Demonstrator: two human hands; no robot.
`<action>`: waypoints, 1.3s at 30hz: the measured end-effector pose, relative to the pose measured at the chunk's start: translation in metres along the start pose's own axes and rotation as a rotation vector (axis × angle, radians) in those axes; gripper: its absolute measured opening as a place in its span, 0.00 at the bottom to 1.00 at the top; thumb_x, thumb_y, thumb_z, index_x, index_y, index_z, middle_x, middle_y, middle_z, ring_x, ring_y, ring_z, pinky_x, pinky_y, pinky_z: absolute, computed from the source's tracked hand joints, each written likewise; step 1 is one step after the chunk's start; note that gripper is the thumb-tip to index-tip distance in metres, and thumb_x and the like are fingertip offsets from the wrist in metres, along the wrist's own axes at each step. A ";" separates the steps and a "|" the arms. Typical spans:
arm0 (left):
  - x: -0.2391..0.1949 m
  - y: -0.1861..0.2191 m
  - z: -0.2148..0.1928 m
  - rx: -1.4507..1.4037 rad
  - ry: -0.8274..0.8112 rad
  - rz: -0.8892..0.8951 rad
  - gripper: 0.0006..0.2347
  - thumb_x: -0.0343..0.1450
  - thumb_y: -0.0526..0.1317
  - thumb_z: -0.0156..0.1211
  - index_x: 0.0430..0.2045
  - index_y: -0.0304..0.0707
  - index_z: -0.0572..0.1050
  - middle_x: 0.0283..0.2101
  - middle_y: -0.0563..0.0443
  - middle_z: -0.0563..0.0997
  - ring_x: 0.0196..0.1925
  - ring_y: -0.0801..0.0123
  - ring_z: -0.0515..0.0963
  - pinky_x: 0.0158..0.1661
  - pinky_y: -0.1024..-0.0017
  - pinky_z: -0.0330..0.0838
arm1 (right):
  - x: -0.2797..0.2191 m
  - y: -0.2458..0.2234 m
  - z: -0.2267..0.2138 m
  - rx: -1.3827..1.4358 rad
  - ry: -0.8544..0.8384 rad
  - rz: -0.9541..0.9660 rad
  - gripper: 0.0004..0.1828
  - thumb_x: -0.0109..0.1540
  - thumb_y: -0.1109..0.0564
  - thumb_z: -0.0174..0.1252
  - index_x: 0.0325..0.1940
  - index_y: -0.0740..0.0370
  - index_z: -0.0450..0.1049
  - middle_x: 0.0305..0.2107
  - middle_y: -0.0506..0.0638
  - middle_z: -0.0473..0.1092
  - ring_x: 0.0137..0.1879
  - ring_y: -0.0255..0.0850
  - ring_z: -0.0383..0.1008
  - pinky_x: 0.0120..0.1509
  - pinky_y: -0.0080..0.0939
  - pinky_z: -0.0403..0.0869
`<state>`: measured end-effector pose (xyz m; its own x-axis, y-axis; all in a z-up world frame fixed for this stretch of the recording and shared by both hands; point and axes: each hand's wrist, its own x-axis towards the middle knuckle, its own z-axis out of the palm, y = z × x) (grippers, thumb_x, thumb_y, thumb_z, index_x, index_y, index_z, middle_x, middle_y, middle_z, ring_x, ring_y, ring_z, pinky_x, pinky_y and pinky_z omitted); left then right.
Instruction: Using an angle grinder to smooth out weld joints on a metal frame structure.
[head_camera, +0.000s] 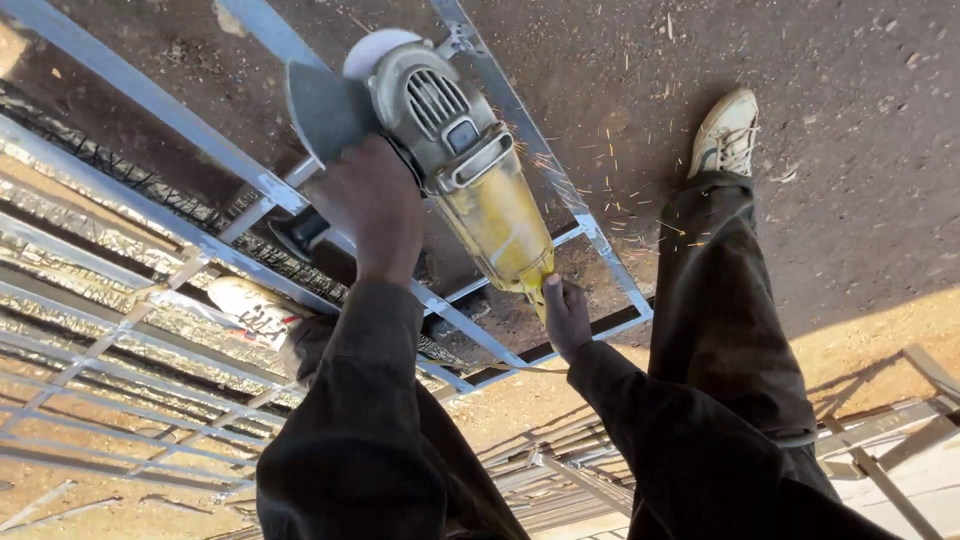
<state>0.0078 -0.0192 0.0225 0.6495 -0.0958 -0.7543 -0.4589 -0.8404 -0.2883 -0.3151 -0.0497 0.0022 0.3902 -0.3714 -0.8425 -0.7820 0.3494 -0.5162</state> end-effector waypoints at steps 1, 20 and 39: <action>0.010 0.005 0.000 -0.009 0.043 0.061 0.06 0.70 0.33 0.59 0.26 0.41 0.84 0.26 0.44 0.85 0.36 0.46 0.88 0.33 0.57 0.73 | 0.005 0.025 0.005 -0.016 0.061 -0.015 0.32 0.73 0.36 0.37 0.23 0.56 0.66 0.18 0.48 0.65 0.28 0.38 0.65 0.40 0.46 0.66; -0.001 0.017 0.025 -0.065 -0.042 0.038 0.07 0.67 0.34 0.57 0.25 0.46 0.84 0.27 0.48 0.85 0.35 0.47 0.87 0.32 0.62 0.71 | 0.006 0.126 -0.021 0.111 0.048 -0.014 0.36 0.75 0.37 0.41 0.17 0.56 0.68 0.12 0.47 0.63 0.21 0.35 0.65 0.33 0.40 0.68; 0.014 -0.011 0.055 -0.067 0.092 0.089 0.05 0.66 0.34 0.61 0.20 0.44 0.83 0.22 0.45 0.83 0.30 0.45 0.87 0.30 0.58 0.76 | 0.004 0.120 -0.016 0.017 0.044 -0.064 0.28 0.75 0.42 0.43 0.37 0.64 0.77 0.25 0.53 0.73 0.38 0.40 0.71 0.45 0.50 0.70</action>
<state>-0.0113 0.0175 -0.0175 0.6622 -0.2172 -0.7172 -0.4773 -0.8600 -0.1803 -0.4144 -0.0229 -0.0607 0.4172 -0.4309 -0.8001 -0.7476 0.3378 -0.5718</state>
